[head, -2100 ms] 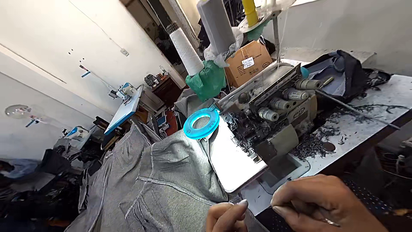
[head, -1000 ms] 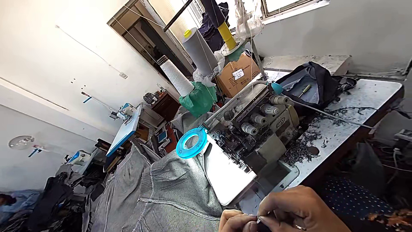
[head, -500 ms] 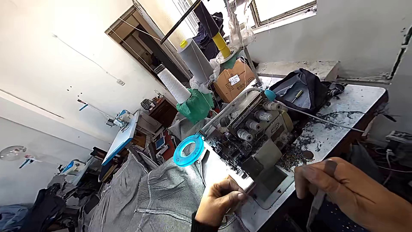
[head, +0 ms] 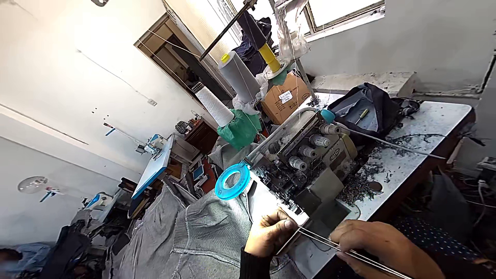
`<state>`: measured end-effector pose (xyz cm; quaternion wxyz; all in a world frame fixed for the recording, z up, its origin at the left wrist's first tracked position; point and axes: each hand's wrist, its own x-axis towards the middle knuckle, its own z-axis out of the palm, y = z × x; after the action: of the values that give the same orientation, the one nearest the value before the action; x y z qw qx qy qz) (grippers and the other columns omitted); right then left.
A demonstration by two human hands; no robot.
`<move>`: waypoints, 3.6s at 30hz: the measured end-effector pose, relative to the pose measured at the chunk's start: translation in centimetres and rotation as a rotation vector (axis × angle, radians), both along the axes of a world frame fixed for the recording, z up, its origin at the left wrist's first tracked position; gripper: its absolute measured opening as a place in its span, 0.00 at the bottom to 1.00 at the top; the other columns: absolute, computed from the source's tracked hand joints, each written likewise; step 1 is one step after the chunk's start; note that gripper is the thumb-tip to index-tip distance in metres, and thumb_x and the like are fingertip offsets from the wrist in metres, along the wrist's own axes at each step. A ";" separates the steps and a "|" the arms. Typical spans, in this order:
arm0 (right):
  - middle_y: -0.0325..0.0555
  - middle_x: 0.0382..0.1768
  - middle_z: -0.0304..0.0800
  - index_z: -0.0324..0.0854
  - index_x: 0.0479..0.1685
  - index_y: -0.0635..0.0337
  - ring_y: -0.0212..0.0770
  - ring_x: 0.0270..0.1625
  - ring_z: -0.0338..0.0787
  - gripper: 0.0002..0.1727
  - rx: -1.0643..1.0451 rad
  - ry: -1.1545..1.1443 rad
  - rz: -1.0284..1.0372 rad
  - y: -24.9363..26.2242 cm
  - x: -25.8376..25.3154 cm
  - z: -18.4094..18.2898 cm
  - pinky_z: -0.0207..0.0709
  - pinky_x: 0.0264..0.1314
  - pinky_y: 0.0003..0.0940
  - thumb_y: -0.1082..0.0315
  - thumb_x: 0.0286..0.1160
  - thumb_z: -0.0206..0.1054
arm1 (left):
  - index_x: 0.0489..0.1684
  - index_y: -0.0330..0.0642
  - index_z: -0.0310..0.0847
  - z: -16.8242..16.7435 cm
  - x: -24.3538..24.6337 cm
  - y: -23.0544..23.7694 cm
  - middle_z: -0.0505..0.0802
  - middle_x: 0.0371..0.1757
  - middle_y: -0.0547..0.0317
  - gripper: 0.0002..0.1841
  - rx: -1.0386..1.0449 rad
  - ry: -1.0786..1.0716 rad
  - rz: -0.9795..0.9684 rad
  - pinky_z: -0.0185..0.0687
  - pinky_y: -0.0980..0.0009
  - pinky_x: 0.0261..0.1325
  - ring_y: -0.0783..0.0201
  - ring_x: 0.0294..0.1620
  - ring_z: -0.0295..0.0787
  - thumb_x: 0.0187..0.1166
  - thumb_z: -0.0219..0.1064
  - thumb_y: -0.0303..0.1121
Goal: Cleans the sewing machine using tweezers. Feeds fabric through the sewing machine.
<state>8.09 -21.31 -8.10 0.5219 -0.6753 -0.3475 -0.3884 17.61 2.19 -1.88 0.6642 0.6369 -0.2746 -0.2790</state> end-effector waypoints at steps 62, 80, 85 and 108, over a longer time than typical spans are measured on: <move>0.39 0.19 0.76 0.74 0.33 0.57 0.26 0.19 0.74 0.05 0.235 0.222 -0.438 6.0 3.6 0.1 0.66 0.20 0.15 0.67 0.64 0.64 | 0.39 0.31 0.85 -0.6 -1.2 -1.9 0.86 0.18 0.64 0.22 -0.386 0.036 0.690 0.68 0.87 0.10 0.82 0.06 0.70 0.92 0.41 0.27; 0.33 0.35 0.88 0.73 0.44 0.51 0.20 0.36 0.89 0.09 0.509 0.232 -0.161 3.6 2.2 -1.4 0.84 0.37 0.15 0.59 0.80 0.66 | 0.38 0.31 0.85 -0.6 -1.1 -1.8 0.86 0.18 0.64 0.23 -0.386 0.033 0.670 0.69 0.87 0.10 0.82 0.06 0.70 0.92 0.40 0.28; 0.26 0.30 0.91 0.72 0.40 0.48 0.27 0.29 0.93 0.09 0.878 0.477 -0.033 2.6 2.3 0.0 0.91 0.32 0.25 0.73 0.74 0.66 | 0.39 0.32 0.86 -0.8 -1.0 -1.5 0.87 0.19 0.64 0.23 -0.391 0.028 0.648 0.70 0.87 0.11 0.82 0.07 0.71 0.92 0.40 0.29; 0.46 0.21 0.89 0.67 0.42 0.61 0.39 0.21 0.92 0.09 0.997 1.184 0.292 1.6 5.2 3.9 0.90 0.29 0.30 0.83 0.82 0.59 | 0.37 0.32 0.85 -0.5 -1.1 -1.8 0.87 0.19 0.62 0.24 -0.365 0.024 0.682 0.69 0.87 0.11 0.82 0.07 0.71 0.92 0.39 0.29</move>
<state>13.33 -19.74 -4.21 0.9074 -0.4034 0.1182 -0.0017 16.51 0.41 -2.41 0.8244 0.5597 -0.0842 0.0039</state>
